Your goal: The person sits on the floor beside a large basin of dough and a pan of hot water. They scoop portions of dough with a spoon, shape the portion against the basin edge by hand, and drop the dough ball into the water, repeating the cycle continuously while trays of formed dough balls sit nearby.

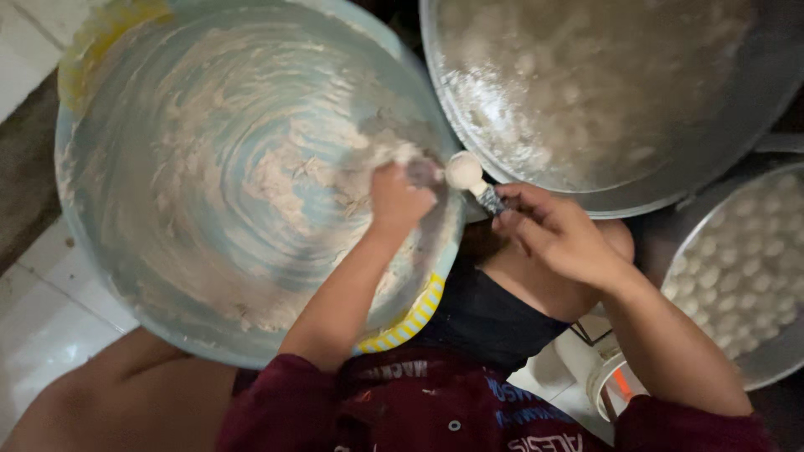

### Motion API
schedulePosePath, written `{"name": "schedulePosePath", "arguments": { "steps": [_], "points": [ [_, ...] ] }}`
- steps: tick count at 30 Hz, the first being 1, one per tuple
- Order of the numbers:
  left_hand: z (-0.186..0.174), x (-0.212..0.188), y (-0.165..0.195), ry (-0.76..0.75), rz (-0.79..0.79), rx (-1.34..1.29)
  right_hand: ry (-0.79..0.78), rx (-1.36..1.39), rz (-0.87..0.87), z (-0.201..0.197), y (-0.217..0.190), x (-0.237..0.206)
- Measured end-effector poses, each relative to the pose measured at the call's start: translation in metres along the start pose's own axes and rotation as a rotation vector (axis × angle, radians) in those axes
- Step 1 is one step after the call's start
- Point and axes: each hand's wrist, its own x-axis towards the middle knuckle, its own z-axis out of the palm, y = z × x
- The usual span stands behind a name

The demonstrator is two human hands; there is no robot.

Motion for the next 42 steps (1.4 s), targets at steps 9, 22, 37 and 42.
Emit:
{"name": "schedulePosePath", "arguments": {
  "steps": [9,22,37,42],
  "points": [
    [0.014,-0.016,-0.029,0.087,-0.153,-0.202,0.693,-0.526,-0.208,-0.11,0.043,0.019],
    [-0.003,-0.017,0.035,0.138,0.428,-0.134,0.173,-0.219,-0.15,-0.008,0.003,-0.023],
    [-0.022,-0.01,-0.005,-0.099,-0.419,0.268,0.103,0.032,-0.001,-0.025,0.021,0.0],
    [0.022,-0.031,-0.051,0.23,-0.612,-0.311,0.552,-0.714,-0.252,-0.101,0.033,0.008]
  ]
}}
